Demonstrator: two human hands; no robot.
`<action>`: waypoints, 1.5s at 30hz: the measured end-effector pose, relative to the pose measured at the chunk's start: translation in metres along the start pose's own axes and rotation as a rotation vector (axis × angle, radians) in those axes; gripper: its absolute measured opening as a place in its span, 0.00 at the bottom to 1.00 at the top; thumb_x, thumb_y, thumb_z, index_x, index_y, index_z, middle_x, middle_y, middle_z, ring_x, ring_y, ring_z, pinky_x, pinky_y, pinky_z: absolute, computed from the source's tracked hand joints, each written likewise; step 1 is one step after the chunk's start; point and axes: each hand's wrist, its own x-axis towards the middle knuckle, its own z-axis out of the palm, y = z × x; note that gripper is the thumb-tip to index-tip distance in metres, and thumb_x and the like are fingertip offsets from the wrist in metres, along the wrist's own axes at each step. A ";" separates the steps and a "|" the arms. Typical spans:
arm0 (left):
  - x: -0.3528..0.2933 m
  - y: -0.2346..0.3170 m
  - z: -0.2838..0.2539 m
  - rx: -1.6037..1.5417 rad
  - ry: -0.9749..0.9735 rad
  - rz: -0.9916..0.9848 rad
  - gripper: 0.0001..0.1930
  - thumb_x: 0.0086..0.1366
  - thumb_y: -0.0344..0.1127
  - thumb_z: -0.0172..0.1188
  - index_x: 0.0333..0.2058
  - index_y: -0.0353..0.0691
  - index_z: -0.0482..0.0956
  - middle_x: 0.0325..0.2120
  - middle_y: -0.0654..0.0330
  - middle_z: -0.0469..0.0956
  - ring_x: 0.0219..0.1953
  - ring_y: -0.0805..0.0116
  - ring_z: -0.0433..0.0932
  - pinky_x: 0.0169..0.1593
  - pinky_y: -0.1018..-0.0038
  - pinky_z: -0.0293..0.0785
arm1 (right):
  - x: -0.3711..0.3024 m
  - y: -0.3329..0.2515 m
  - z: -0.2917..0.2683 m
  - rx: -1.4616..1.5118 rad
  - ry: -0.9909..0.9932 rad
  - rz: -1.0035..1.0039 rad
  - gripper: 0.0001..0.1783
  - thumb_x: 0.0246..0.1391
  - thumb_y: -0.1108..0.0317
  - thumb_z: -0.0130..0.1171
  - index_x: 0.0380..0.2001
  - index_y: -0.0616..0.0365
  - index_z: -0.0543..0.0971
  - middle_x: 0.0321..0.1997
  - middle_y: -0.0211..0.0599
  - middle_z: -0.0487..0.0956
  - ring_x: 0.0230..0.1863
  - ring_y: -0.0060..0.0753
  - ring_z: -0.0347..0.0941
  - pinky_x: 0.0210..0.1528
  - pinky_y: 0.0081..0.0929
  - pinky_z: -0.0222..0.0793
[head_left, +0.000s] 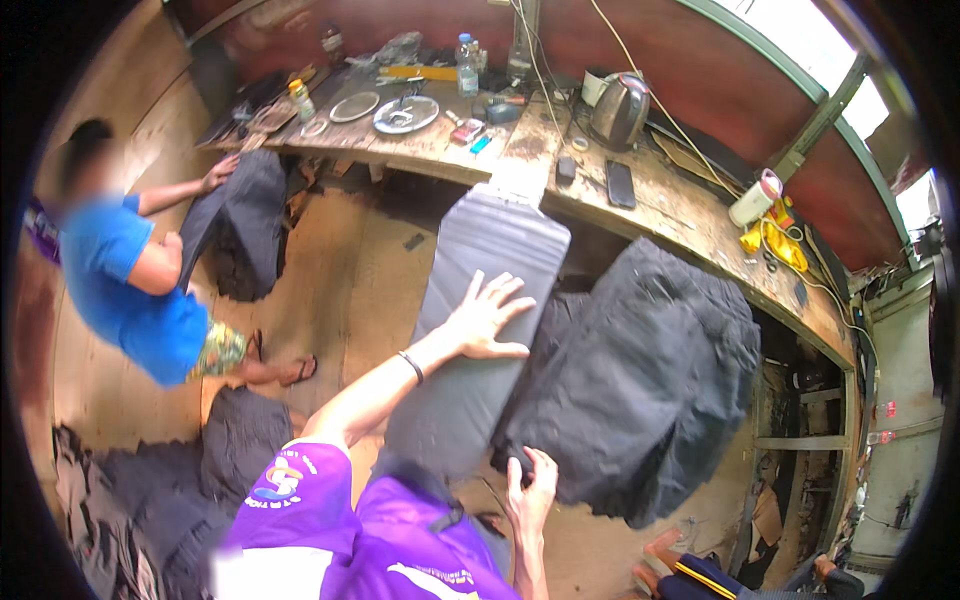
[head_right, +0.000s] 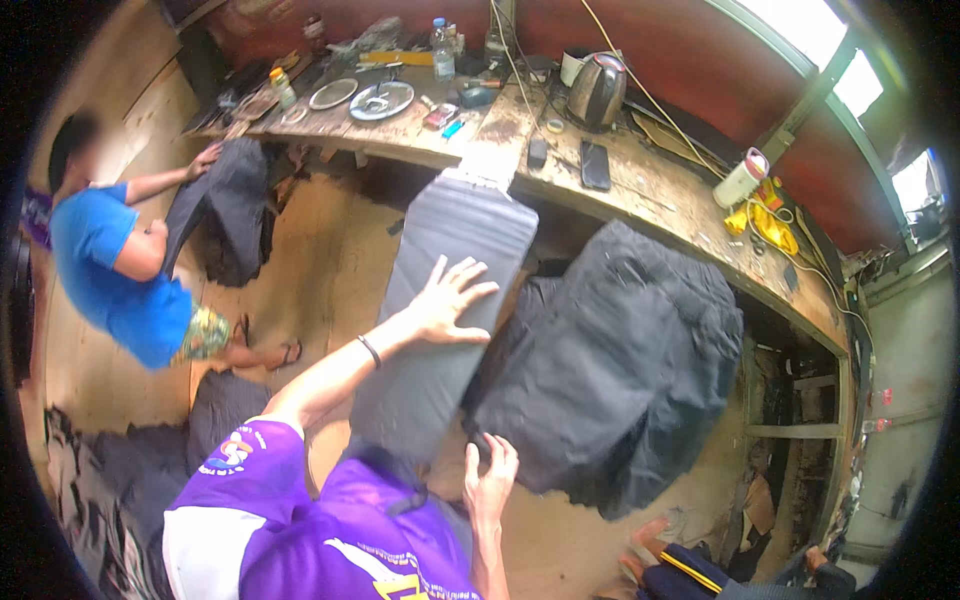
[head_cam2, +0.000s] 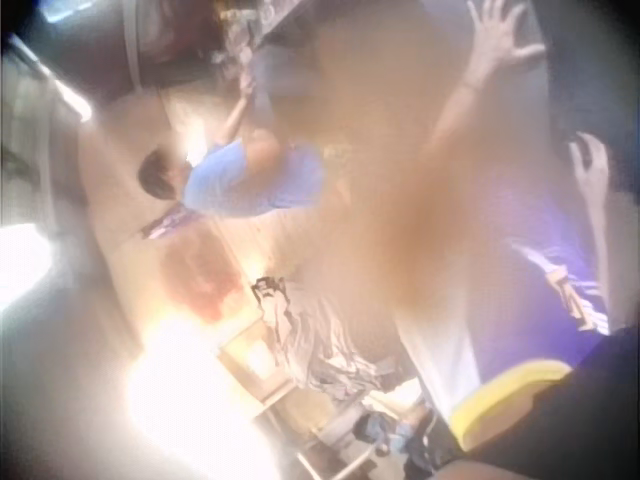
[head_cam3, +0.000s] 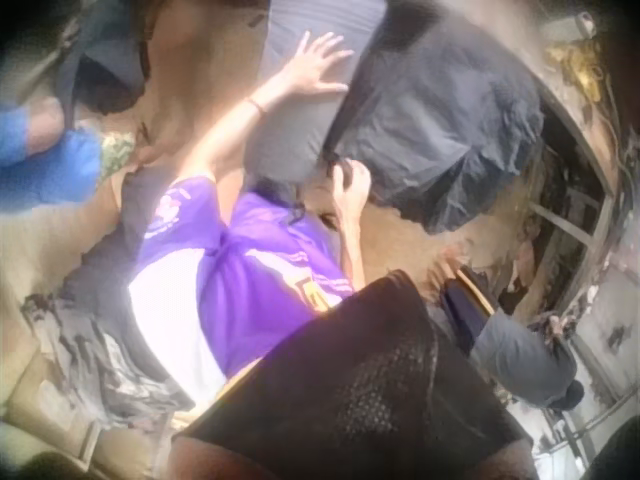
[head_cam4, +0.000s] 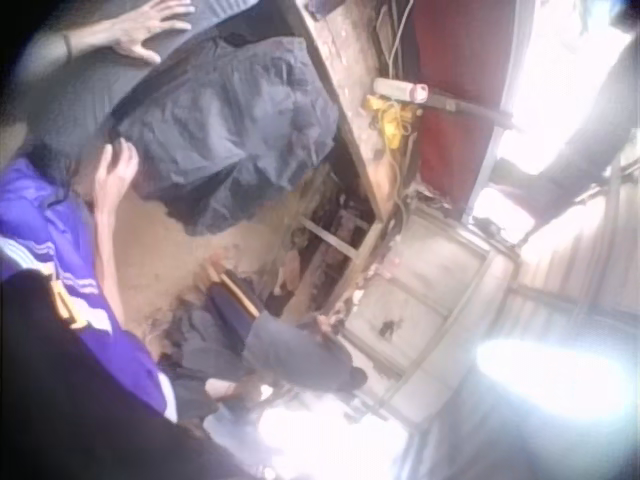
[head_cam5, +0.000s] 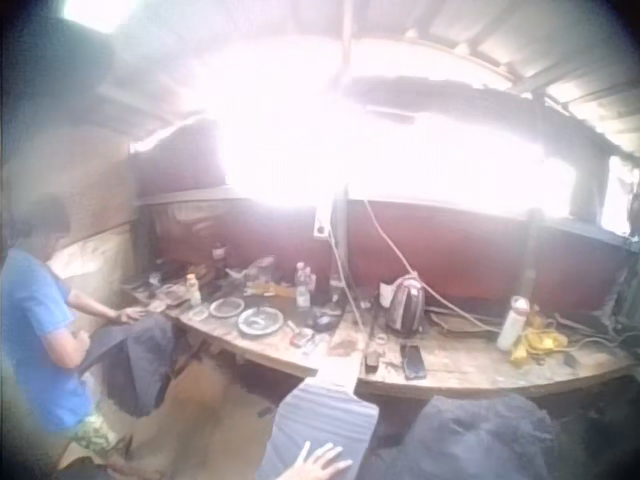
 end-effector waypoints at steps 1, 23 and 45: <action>0.024 -0.021 0.000 -0.052 0.015 0.081 0.38 0.63 0.62 0.64 0.66 0.49 0.68 0.70 0.48 0.60 0.74 0.44 0.53 0.74 0.36 0.42 | 0.021 -0.020 0.017 -0.053 0.079 -0.056 0.21 0.61 0.65 0.67 0.55 0.61 0.79 0.63 0.52 0.73 0.62 0.52 0.70 0.63 0.45 0.69; 0.474 -0.511 -0.072 0.101 -0.100 -0.240 0.18 0.63 0.28 0.58 0.51 0.35 0.80 0.50 0.37 0.80 0.54 0.39 0.80 0.56 0.51 0.78 | 0.107 -0.124 0.169 -0.761 0.239 0.282 0.37 0.59 0.49 0.61 0.64 0.65 0.74 0.77 0.59 0.58 0.78 0.55 0.52 0.78 0.45 0.52; 0.040 -0.193 -0.147 -0.868 -0.519 -0.122 0.20 0.67 0.38 0.67 0.51 0.30 0.81 0.40 0.51 0.86 0.41 0.67 0.85 0.46 0.70 0.81 | 0.123 -0.156 0.165 -0.245 0.508 0.116 0.37 0.63 0.49 0.64 0.67 0.60 0.68 0.71 0.57 0.67 0.73 0.58 0.61 0.73 0.54 0.56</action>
